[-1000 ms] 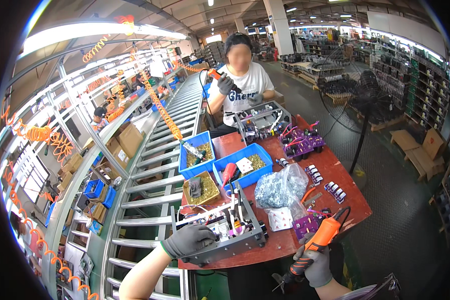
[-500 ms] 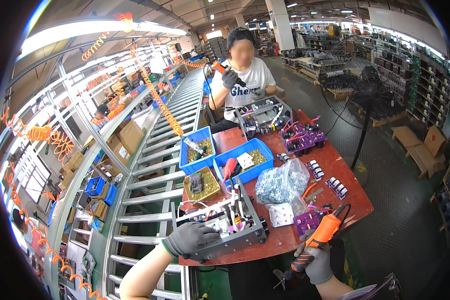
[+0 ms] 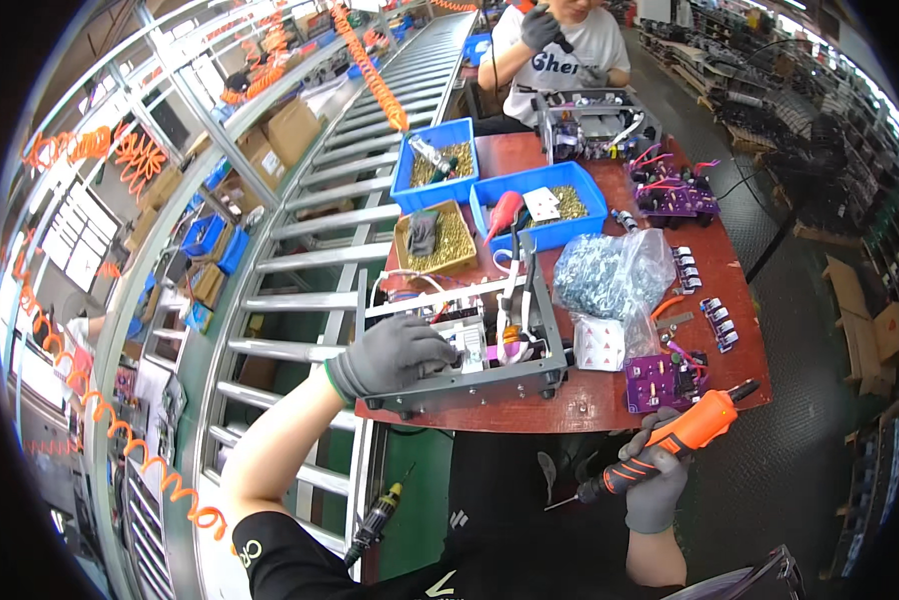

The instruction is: The person assembles electronic components and circuit boards into a metal chassis using an electric screwdriver to secure them with screws.

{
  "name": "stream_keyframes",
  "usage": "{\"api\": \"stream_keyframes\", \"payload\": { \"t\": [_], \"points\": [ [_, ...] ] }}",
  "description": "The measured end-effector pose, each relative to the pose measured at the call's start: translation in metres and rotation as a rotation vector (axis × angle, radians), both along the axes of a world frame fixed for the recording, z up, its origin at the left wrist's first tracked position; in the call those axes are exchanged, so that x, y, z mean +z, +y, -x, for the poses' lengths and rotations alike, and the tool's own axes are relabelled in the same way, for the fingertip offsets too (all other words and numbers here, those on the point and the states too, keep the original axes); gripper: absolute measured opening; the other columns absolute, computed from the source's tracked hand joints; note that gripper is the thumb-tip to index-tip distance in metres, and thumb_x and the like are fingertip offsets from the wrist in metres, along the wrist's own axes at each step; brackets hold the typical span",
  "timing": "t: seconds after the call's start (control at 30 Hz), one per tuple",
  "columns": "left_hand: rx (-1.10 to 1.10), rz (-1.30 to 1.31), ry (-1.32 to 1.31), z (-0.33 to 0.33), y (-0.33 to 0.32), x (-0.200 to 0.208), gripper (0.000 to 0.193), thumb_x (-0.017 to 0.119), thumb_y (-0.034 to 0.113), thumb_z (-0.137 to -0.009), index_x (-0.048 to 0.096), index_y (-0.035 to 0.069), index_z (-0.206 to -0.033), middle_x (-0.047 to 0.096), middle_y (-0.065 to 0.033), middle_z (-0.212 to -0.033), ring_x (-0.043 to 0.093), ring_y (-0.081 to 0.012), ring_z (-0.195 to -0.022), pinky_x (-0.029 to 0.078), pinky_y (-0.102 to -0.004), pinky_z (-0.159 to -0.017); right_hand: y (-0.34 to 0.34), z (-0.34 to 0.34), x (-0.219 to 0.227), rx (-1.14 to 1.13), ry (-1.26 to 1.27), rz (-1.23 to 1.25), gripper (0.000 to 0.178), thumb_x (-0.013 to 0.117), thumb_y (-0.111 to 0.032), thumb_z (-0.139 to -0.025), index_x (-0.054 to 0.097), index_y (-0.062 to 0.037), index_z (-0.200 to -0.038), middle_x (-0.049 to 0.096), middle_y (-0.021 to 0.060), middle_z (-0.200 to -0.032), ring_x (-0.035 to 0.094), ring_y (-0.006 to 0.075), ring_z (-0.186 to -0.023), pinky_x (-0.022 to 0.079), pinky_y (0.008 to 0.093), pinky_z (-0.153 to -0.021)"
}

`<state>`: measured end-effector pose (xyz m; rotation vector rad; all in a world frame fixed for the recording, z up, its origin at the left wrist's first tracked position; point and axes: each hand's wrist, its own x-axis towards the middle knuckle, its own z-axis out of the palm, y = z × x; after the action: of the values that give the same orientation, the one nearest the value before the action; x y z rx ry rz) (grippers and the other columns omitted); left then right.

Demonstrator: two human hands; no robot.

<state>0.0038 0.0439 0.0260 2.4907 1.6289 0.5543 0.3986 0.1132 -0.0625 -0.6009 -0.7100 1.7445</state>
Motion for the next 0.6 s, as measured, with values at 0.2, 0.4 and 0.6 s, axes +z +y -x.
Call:
{"api": "stream_keyframes", "payload": {
  "t": [0.2, 0.4, 0.6],
  "points": [
    [0.074, 0.027, -0.135, -0.0004, 0.0013, 0.0029, 0.017, 0.081, 0.011, -0.082, 0.074, 0.011, -0.098, 0.074, -0.0029, -0.092, 0.067, -0.0252, -0.086, 0.054, -0.0380, -0.079, -0.0005, -0.0026, -0.0029, 0.029, 0.014, -0.032, 0.062, 0.071, -0.018, -0.078, 0.049, -0.0002, -0.133, 0.059, 0.0119, -0.112, 0.066, 0.0192, -0.084, 0.058, 0.0354, -0.072],
    [0.102, 0.061, -0.151, -0.0011, 0.0008, -0.0010, 0.016, 0.078, 0.015, -0.084, 0.074, 0.013, -0.099, 0.072, -0.0024, -0.091, 0.065, -0.0262, -0.089, 0.054, -0.0396, -0.082, -0.0018, -0.0045, -0.0045, 0.014, 0.060, -0.007, 0.064, 0.071, -0.016, -0.078, 0.047, 0.0007, -0.135, 0.058, 0.0140, -0.113, 0.068, 0.0204, -0.083, 0.059, 0.0366, -0.072],
    [0.076, 0.020, -0.087, 0.0001, -0.0004, -0.0028, 0.017, 0.081, 0.010, -0.081, 0.074, 0.012, -0.097, 0.073, -0.0016, -0.092, 0.067, -0.0248, -0.086, 0.055, -0.0382, -0.079, -0.0040, -0.0061, -0.0057, 0.037, 0.065, -0.015, 0.061, 0.070, -0.017, -0.081, 0.049, -0.0007, -0.136, 0.060, 0.0116, -0.115, 0.067, 0.0188, -0.086, 0.058, 0.0360, -0.073]
  ]
}}
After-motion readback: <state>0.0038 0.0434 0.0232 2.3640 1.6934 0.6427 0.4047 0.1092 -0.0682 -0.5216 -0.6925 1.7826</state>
